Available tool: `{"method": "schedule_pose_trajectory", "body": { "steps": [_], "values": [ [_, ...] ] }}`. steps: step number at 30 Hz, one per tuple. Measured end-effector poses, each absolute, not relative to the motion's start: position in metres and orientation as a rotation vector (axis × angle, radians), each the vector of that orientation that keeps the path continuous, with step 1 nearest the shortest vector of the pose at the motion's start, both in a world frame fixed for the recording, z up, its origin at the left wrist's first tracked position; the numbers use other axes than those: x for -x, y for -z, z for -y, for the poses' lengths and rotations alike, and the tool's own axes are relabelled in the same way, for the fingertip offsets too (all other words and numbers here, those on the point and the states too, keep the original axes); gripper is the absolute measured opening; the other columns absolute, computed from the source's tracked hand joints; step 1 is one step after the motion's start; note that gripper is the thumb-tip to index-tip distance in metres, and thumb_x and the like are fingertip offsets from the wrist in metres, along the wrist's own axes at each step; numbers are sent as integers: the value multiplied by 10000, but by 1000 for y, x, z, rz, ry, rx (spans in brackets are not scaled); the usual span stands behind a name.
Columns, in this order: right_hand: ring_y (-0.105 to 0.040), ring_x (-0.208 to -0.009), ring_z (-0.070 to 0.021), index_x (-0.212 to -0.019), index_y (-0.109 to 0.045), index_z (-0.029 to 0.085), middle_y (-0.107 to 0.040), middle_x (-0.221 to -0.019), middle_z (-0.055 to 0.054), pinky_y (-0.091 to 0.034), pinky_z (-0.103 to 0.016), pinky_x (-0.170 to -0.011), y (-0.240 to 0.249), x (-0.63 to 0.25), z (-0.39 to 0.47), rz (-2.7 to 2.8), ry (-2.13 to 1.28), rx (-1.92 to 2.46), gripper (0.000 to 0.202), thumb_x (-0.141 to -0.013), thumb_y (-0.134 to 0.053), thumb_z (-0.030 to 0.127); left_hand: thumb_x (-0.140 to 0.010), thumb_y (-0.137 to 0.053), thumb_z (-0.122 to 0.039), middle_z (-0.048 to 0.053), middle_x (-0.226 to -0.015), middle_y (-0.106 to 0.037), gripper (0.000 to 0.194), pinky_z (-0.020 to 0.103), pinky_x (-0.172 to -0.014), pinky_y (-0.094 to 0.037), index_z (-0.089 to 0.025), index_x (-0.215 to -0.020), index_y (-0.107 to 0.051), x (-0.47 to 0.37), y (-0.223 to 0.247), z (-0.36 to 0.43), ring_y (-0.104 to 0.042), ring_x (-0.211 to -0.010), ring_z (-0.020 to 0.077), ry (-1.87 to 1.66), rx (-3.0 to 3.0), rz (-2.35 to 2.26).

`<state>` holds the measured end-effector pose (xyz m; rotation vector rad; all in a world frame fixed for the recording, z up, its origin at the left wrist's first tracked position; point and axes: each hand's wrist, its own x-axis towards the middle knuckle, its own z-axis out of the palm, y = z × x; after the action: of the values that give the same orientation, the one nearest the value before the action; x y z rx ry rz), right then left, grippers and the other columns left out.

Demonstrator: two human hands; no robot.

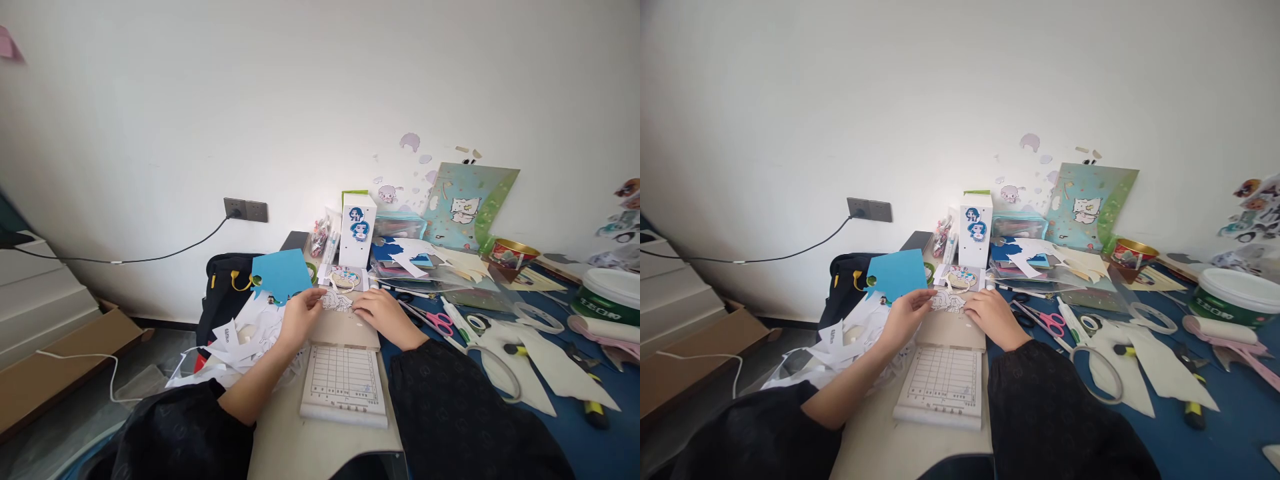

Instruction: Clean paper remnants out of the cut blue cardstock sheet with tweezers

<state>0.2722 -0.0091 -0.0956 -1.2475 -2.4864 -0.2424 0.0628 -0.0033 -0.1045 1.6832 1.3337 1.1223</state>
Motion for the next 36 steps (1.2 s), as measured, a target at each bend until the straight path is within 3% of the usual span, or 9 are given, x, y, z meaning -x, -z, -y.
{"method": "schedule_pose_trajectory", "body": {
  "steps": [5, 17, 29, 36],
  "values": [
    [-599, -885, -165, -863, -634, 139, -641, -891, -23, -483, -366, -804, 93, -269, 6, 2560, 384, 1212, 104, -887, -569, 216, -888, -538, -311, 61, -1018, -633, 213, 386, -814, -507, -148, -1006, -608, -64, 100, 7, -614, -881, 172, -1003, -1832, -1467],
    [-601, -848, -153, -806, -606, 123, -625, -850, -20, -495, -342, -774, 101, -258, 5, 2598, 594, 1198, 132, -894, -555, 207, -865, -571, -274, 89, -1235, -548, 196, 483, -973, -402, -152, -1011, -616, -63, 104, 6, -499, -1154, 241, -901, -2141, -1586],
    [-599, -899, -166, -931, -606, 129, -625, -942, -35, -497, -354, -789, 97, -266, 4, 2418, 261, 1263, 112, -900, -547, 219, -866, -570, -259, 76, -1146, -590, 160, 460, -936, -433, -143, -964, -621, -63, 110, 5, -538, -1089, 223, -1023, -2275, -1530],
    [-578, -956, -185, -899, -619, 134, -621, -969, -39, -468, -389, -840, 91, -269, -2, 2464, 74, 1233, 121, -881, -575, 245, -873, -558, -264, 55, -1006, -622, 140, 412, -870, -467, -145, -911, -621, -64, 109, 6, -577, -970, 190, -1049, -2370, -1505]
  ]
}}
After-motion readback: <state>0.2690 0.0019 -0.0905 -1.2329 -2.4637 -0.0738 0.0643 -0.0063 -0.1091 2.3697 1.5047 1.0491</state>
